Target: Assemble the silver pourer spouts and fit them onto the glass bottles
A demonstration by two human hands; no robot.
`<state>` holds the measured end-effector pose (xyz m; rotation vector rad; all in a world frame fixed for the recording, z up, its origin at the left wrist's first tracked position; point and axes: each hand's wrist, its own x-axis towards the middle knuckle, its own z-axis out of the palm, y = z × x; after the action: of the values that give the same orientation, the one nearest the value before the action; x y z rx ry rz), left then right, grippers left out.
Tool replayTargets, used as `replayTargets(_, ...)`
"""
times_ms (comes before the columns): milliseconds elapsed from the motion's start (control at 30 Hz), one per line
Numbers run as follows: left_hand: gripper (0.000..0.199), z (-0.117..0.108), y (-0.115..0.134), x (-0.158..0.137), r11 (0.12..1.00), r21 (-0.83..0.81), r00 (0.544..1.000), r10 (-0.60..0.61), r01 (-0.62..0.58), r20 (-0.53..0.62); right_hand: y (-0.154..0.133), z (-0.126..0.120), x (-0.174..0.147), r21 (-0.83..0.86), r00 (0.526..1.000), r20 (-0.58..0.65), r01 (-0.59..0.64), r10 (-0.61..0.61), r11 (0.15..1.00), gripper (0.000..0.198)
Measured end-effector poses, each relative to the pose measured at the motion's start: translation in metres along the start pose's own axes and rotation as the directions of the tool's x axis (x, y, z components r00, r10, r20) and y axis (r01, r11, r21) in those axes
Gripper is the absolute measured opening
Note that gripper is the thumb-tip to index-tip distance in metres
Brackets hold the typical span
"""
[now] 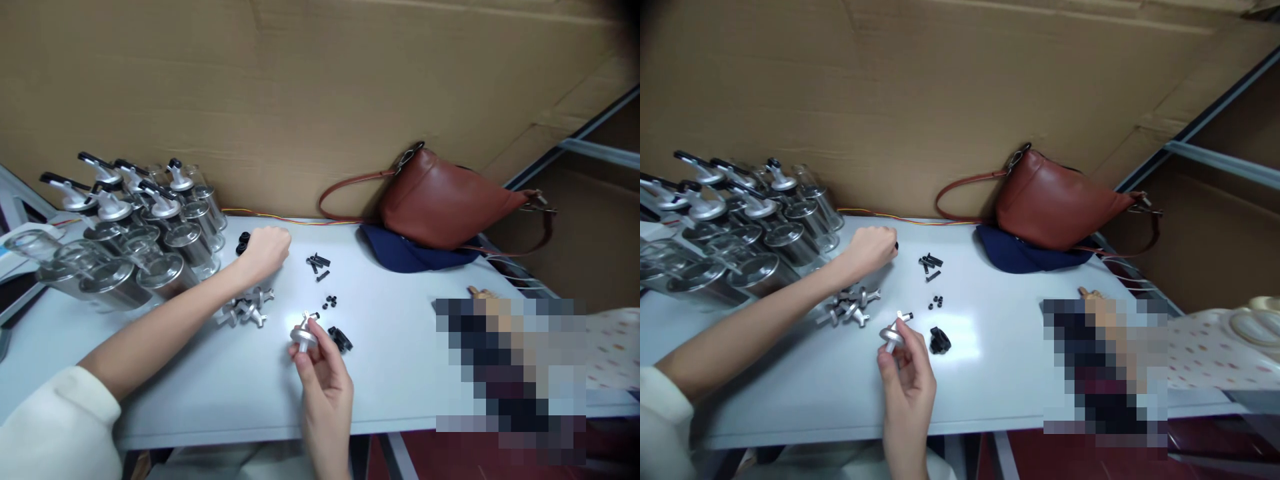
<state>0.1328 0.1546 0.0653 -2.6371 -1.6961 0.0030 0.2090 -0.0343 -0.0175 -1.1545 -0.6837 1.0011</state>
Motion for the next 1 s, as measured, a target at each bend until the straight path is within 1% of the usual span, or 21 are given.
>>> replayTargets(67, 0.019, -0.007, 0.004, -0.015, 0.998, -0.052, 0.999, 0.035, -0.036, -0.019, 0.001, 0.000, -0.001, 0.019, 1.000, -0.011, 0.000, 0.001, 1.000, 0.028)
replayTargets(133, 0.017, -0.010, 0.005, -0.036, 0.990, -0.113, 0.996, 0.087, -0.088, -0.020, 0.003, 0.000, -0.001, 0.048, 1.000, -0.009, 0.003, -0.003, 0.999, 0.027)
replayTargets(233, 0.010, -0.001, 0.000, -0.073, 0.949, -0.254, 0.981, 0.194, -0.189, -0.005, 0.005, -0.003, -0.001, 0.062, 1.000, 0.013, 0.008, -0.009, 0.998, 0.032)
replayTargets(300, 0.009, 0.011, -0.007, -0.095, 0.829, -0.478, 0.955, 0.280, -0.292, -0.099, 0.007, -0.005, -0.002, 0.062, 1.000, 0.002, 0.026, -0.026, 0.998, 0.032)
replayTargets(333, 0.010, 0.017, -0.011, -0.104, 0.774, -0.547, 0.947, 0.278, -0.319, -0.158, 0.009, -0.006, -0.003, 0.059, 0.999, -0.018, 0.040, -0.039, 0.997, 0.031)
replayTargets(400, 0.010, 0.028, -0.016, -0.120, 0.674, -0.663, 0.945, 0.238, -0.327, -0.224, 0.011, -0.007, -0.004, 0.047, 0.996, -0.068, 0.064, -0.061, 0.997, 0.028)
replayTargets(433, 0.009, 0.033, -0.018, -0.126, 0.620, -0.724, 0.954, 0.205, -0.301, -0.221, 0.011, -0.007, -0.004, 0.039, 0.994, -0.081, 0.070, -0.067, 0.997, 0.028)
replayTargets(467, 0.008, 0.037, -0.018, -0.133, 0.550, -0.797, 0.967, 0.173, -0.251, -0.185, 0.011, -0.007, -0.004, 0.031, 0.994, -0.083, 0.075, -0.073, 0.997, 0.028)
replayTargets(500, 0.009, 0.041, -0.017, -0.138, 0.453, -0.874, 0.981, 0.157, -0.175, -0.115, 0.010, -0.007, -0.003, 0.022, 0.995, -0.070, 0.079, -0.078, 0.997, 0.030)
replayTargets(533, 0.011, 0.045, -0.014, -0.143, 0.333, -0.940, 0.986, 0.165, -0.072, -0.017, 0.008, -0.007, -0.002, 0.010, 0.996, -0.044, 0.083, -0.082, 0.997, 0.032)
replayTargets(567, 0.015, 0.048, -0.012, -0.147, 0.204, -0.978, 0.977, 0.195, 0.048, 0.088, 0.006, -0.008, -0.002, -0.010, 0.996, -0.010, 0.089, -0.089, 0.996, 0.034)
replayTargets(600, 0.020, 0.052, -0.009, -0.151, 0.083, -0.984, 0.955, 0.239, 0.159, 0.174, 0.004, -0.008, -0.001, -0.038, 0.995, 0.032, 0.098, -0.097, 0.994, 0.035)
replayTargets(633, 0.025, 0.055, -0.007, -0.153, -0.018, -0.969, 0.931, 0.282, 0.246, 0.232, 0.001, -0.008, 0.000, -0.073, 0.992, 0.074, 0.109, -0.104, 0.991, 0.036)
replayTargets(667, 0.029, 0.059, -0.005, -0.154, -0.093, -0.948, 0.912, 0.315, 0.304, 0.262, 0.000, -0.008, 0.000, -0.110, 0.988, 0.105, 0.122, -0.110, 0.986, 0.037)
replayTargets(733, 0.034, 0.064, -0.003, -0.153, -0.195, -0.915, 0.904, 0.323, 0.353, 0.280, -0.003, -0.008, 0.000, -0.165, 0.982, 0.144, 0.147, -0.124, 0.975, 0.041)
replayTargets(833, 0.038, 0.068, -0.004, -0.149, -0.301, -0.870, 0.899, 0.328, 0.391, 0.291, -0.001, -0.007, -0.003, -0.181, 0.977, 0.145, 0.179, -0.154, 0.967, 0.047)
replayTargets(900, 0.040, 0.069, -0.005, -0.147, -0.352, -0.839, 0.892, 0.337, 0.415, 0.300, 0.001, -0.007, -0.005, -0.177, 0.971, 0.154, 0.209, -0.183, 0.962, 0.051)
replayTargets(1000, 0.042, 0.068, -0.006, -0.146, -0.397, -0.805, 0.886, 0.335, 0.441, 0.320, 0.003, -0.008, -0.006, -0.169, 0.957, 0.189, 0.254, -0.221, 0.952, 0.055)
